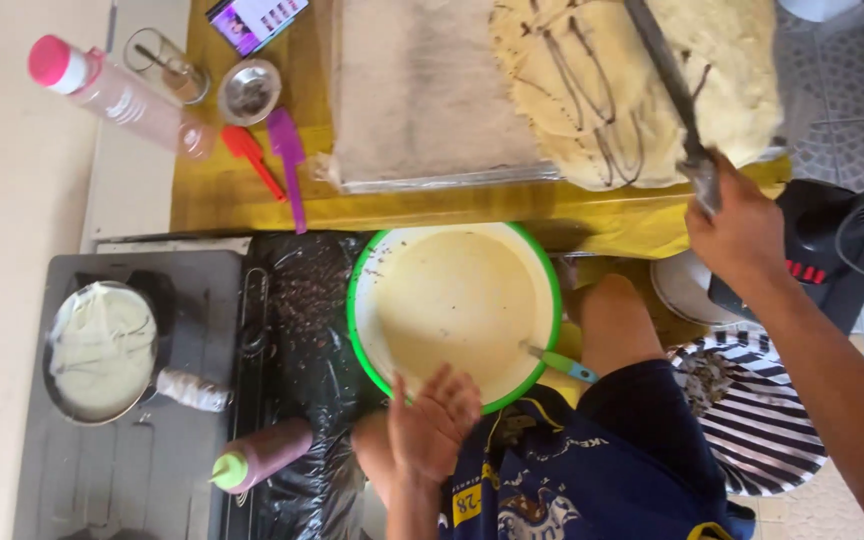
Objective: The person is making thin crepes by applying oil from a squeeze bottle, ladling batter into small pans, swirling the batter to cover the surface, and cooking them on a gas stove.
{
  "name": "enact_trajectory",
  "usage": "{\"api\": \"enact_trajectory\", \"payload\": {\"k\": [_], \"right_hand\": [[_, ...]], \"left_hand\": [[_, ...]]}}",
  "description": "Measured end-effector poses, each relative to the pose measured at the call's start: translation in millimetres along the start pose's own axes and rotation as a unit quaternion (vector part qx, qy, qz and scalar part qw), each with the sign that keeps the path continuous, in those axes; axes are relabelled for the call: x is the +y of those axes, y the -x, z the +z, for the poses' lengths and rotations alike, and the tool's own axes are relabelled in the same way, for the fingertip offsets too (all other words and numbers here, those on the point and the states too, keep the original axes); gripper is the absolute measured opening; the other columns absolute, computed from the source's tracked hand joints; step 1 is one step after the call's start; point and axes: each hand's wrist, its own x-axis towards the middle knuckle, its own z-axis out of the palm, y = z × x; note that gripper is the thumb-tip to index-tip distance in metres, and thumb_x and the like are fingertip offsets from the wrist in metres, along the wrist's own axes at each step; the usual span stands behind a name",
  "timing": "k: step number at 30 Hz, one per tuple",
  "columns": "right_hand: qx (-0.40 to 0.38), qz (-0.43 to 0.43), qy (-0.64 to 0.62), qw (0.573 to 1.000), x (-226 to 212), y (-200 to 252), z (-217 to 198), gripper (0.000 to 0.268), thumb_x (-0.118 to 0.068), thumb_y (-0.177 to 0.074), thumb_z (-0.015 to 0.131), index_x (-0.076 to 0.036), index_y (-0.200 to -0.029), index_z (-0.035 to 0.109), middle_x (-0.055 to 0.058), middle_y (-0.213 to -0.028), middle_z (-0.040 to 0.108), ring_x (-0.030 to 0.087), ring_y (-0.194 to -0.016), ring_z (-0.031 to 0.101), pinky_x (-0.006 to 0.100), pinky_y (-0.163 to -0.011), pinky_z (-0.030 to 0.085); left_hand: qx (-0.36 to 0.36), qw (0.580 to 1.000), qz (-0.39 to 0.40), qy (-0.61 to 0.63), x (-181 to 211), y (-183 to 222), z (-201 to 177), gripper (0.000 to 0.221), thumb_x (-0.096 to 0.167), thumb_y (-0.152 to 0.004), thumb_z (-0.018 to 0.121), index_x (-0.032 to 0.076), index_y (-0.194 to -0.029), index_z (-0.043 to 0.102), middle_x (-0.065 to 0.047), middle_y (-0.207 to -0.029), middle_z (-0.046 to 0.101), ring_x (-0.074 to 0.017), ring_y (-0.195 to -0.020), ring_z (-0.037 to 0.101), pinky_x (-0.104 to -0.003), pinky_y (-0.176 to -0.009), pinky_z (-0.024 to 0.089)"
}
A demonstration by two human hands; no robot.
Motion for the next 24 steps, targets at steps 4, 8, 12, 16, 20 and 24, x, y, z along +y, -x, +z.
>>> {"api": "enact_trajectory", "payload": {"k": [4, 8, 12, 16, 20, 24], "right_hand": [[0.196, -0.168, 0.395, 0.881, 28.9, -63.8, 35.4, 0.081, -0.014, -0.086, 0.067, -0.015, -0.164, 0.046, 0.005, -0.091, 0.057, 0.021, -0.064, 0.052, 0.034, -0.047, 0.041], [0.273, -0.244, 0.468, 0.804, 56.7, -81.9, 63.5, 0.073, -0.014, -0.096, 0.062, -0.017, -0.167, 0.044, -0.004, -0.082, 0.048, 0.009, -0.055, 0.036, 0.022, -0.041, 0.028], [0.334, -0.259, 0.483, 0.767, 46.3, -92.1, 50.2, 0.067, -0.016, -0.096, 0.064, -0.02, -0.162, 0.053, -0.007, -0.081, 0.046, 0.007, -0.056, 0.033, 0.021, -0.043, 0.026], [0.365, -0.283, 0.471, 0.751, 18.2, -90.9, 35.5, 0.074, -0.012, -0.085, 0.062, -0.021, -0.158, 0.057, -0.008, -0.083, 0.046, 0.007, -0.058, 0.029, 0.021, -0.047, 0.021], [0.166, -0.211, 0.291, 0.918, -73.2, -38.7, 8.6, 0.078, -0.014, -0.092, 0.081, -0.007, -0.16, 0.045, 0.009, -0.101, 0.069, 0.015, -0.07, 0.061, 0.023, -0.047, 0.053], [0.044, -0.26, -0.148, 0.953, -133.2, 40.2, 43.2, 0.03, -0.025, -0.103, 0.072, -0.001, -0.119, 0.064, 0.01, -0.093, 0.065, 0.022, -0.072, 0.056, 0.039, -0.062, 0.047]], "left_hand": [[0.04, 0.995, -0.083, -0.021, -40.9, 12.5, 2.8, 0.067, 0.06, -0.099, 0.046, 0.003, -0.127, 0.062, -0.023, -0.104, 0.073, -0.0398, -0.086, 0.071, -0.049, -0.075, 0.06], [0.072, 0.996, -0.054, -0.016, -42.5, 19.6, -15.1, 0.062, 0.056, -0.1, 0.048, 0.002, -0.127, 0.063, -0.022, -0.104, 0.072, -0.0388, -0.089, 0.071, -0.045, -0.078, 0.058], [0.076, 0.996, -0.043, -0.011, -37.3, 17.8, -21.5, 0.059, 0.055, -0.099, 0.05, 0.003, -0.126, 0.063, -0.021, -0.103, 0.073, -0.0367, -0.087, 0.072, -0.044, -0.076, 0.06], [0.074, 0.996, -0.032, -0.036, -39.6, 15.9, -8.2, 0.055, 0.05, -0.099, 0.053, 0.003, -0.125, 0.063, -0.02, -0.103, 0.073, -0.036, -0.087, 0.071, -0.045, -0.077, 0.06], [0.092, 0.99, 0.017, -0.104, -47.0, 14.5, 30.7, 0.049, 0.044, -0.1, 0.051, 0.004, -0.127, 0.057, -0.024, -0.104, 0.068, -0.0369, -0.082, 0.069, -0.043, -0.073, 0.058], [0.079, 0.951, 0.156, -0.256, -53.2, 23.4, 73.6, 0.049, 0.034, -0.095, 0.057, 0.004, -0.133, 0.057, -0.016, -0.101, 0.074, -0.0298, -0.083, 0.075, -0.039, -0.079, 0.061]]}}
